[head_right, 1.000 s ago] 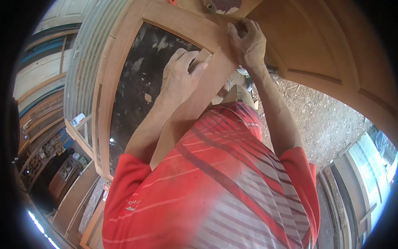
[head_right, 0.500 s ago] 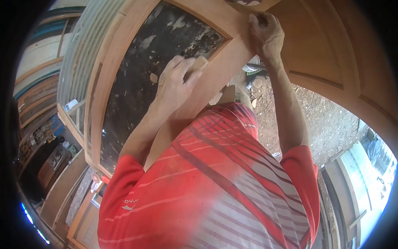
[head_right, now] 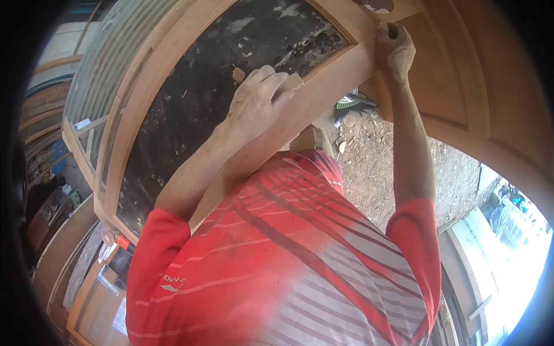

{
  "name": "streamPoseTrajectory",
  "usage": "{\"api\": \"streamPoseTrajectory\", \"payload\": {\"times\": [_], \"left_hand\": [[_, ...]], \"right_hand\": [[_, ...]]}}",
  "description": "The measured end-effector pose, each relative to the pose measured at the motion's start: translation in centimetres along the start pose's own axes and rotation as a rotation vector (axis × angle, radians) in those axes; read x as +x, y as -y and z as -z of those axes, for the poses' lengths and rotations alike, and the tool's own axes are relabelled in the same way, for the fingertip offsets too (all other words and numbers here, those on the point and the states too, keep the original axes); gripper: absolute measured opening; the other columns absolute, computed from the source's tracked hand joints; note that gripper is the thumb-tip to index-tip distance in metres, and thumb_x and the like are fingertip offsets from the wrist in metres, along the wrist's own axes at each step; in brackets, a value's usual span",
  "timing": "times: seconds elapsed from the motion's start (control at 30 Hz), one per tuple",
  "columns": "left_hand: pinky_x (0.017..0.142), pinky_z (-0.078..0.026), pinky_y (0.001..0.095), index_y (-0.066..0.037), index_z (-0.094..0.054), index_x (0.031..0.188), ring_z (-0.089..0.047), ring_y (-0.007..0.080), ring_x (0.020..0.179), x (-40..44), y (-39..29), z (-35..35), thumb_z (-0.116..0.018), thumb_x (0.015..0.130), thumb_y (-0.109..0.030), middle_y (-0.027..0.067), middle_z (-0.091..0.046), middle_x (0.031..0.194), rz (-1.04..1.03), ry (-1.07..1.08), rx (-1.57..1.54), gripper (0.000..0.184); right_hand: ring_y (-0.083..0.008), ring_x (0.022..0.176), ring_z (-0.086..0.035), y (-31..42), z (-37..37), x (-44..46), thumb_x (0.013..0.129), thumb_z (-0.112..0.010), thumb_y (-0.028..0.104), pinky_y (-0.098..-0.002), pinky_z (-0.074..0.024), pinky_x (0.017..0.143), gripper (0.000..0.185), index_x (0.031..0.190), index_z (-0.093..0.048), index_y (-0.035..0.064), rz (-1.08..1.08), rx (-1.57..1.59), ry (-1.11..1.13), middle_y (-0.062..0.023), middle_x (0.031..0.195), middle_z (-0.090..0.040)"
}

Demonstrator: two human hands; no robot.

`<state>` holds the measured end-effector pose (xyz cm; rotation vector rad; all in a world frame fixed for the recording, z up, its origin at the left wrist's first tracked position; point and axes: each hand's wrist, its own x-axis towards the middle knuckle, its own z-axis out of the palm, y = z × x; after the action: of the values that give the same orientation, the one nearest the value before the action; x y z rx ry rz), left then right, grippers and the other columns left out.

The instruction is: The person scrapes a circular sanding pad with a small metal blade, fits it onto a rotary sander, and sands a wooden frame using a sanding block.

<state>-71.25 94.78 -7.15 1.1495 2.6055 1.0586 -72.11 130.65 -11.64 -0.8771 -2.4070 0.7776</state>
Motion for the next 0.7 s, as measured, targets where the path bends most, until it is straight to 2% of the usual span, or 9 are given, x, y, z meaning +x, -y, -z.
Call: {"api": "streamPoseTrajectory", "payload": {"times": [0.13, 0.23, 0.27, 0.37, 0.43, 0.5, 0.57, 0.6, 0.7], "left_hand": [[0.096, -0.056, 0.0459, 0.001, -0.073, 0.120, -0.067, 0.0378, 0.108, 3.9, -1.1, -1.9, -0.078, 0.096, -0.024, 0.0157, -0.069, 0.112, -0.144, 0.045, 0.008, 0.035], [0.096, -0.056, 0.0456, 0.000, -0.073, 0.120, -0.067, 0.0374, 0.107, 3.3, -2.9, -2.5, -0.078, 0.095, -0.024, 0.0160, -0.069, 0.110, -0.216, 0.113, -0.031, 0.035], [0.092, -0.056, 0.0461, -0.001, -0.073, 0.119, -0.067, 0.0370, 0.102, 2.2, -3.2, -2.1, -0.079, 0.093, -0.020, 0.0166, -0.069, 0.107, -0.216, 0.057, -0.108, 0.032], [0.087, -0.056, 0.0460, -0.001, -0.072, 0.119, -0.068, 0.0360, 0.098, -0.6, -2.2, 0.6, -0.078, 0.095, -0.015, 0.0169, -0.068, 0.106, -0.007, 0.002, -0.109, 0.029], [0.083, -0.055, 0.0438, -0.001, -0.072, 0.122, -0.068, 0.0345, 0.095, -1.2, -1.3, 2.4, -0.077, 0.098, -0.013, 0.0168, -0.068, 0.106, 0.153, -0.100, -0.113, 0.028], [0.083, -0.055, 0.0455, -0.001, -0.071, 0.120, -0.067, 0.0391, 0.095, -2.6, -0.2, 3.1, -0.078, 0.097, -0.011, 0.0199, -0.067, 0.104, 0.325, -0.161, -0.153, 0.025], [0.085, -0.054, 0.0454, 0.002, -0.070, 0.122, -0.067, 0.0387, 0.095, -4.3, 0.1, 3.3, -0.074, 0.101, -0.011, 0.0201, -0.067, 0.105, 0.364, -0.200, -0.120, 0.025], [0.086, -0.054, 0.0459, 0.002, -0.069, 0.122, -0.067, 0.0389, 0.096, -5.4, 0.1, 3.0, -0.073, 0.102, -0.012, 0.0203, -0.067, 0.105, 0.386, -0.254, -0.123, 0.024], [0.088, -0.054, 0.0473, 0.004, -0.068, 0.122, -0.067, 0.0395, 0.096, -7.3, 0.6, 1.7, -0.069, 0.103, -0.012, 0.0209, -0.066, 0.105, 0.446, -0.382, -0.102, 0.024]], "right_hand": [[-0.0356, 0.110, -0.077, -0.2, 0.1, -0.4, 0.098, -0.071, 0.043, -0.0424, -0.0571, 0.100, 0.044, 0.113, -0.081, 0.0030, 0.017, -0.015, -0.015, -0.0176, 0.113, -0.082], [-0.0314, 0.110, -0.078, -0.7, 0.1, -0.4, 0.099, -0.071, 0.044, -0.0401, -0.0565, 0.102, 0.045, 0.119, -0.081, 0.0052, -0.025, -0.031, -0.006, -0.0160, 0.114, -0.083], [-0.0307, 0.108, -0.079, -0.6, 0.1, -0.5, 0.100, -0.071, 0.040, -0.0399, -0.0570, 0.100, 0.042, 0.118, -0.081, 0.0043, -0.054, -0.010, -0.011, -0.0164, 0.112, -0.083], [-0.0293, 0.107, -0.079, 0.1, 0.4, -0.9, 0.101, -0.072, 0.034, -0.0394, -0.0575, 0.100, 0.036, 0.116, -0.080, 0.0027, -0.076, 0.062, -0.004, -0.0175, 0.110, -0.082], [-0.0298, 0.106, -0.078, -0.3, 0.2, -1.3, 0.100, -0.073, 0.030, -0.0402, -0.0581, 0.098, 0.033, 0.117, -0.080, 0.0023, 0.001, 0.061, -0.032, -0.0179, 0.109, -0.082], [-0.0324, 0.107, -0.077, -0.4, -0.1, -0.8, 0.100, -0.074, 0.030, -0.0430, -0.0581, 0.097, 0.032, 0.116, -0.079, 0.0038, 0.100, 0.002, -0.059, -0.0179, 0.111, -0.080], [-0.0372, 0.111, -0.074, -0.3, 0.1, -0.2, 0.098, -0.075, 0.033, -0.0479, -0.0575, 0.095, 0.031, 0.115, -0.078, 0.0072, 0.210, -0.117, -0.061, -0.0174, 0.117, -0.078], [-0.0388, 0.112, -0.072, -0.2, 0.6, 0.3, 0.098, -0.076, 0.033, -0.0502, -0.0570, 0.094, 0.035, 0.124, -0.076, 0.0090, 0.243, -0.081, 0.030, -0.0193, 0.123, -0.075], [-0.0425, 0.109, -0.072, 3.1, -0.1, 4.0, 0.097, -0.075, 0.034, -0.0520, -0.0564, 0.095, 0.039, 0.125, -0.073, 0.0067, 0.243, -0.006, 0.087, -0.0229, 0.120, -0.074]]}}
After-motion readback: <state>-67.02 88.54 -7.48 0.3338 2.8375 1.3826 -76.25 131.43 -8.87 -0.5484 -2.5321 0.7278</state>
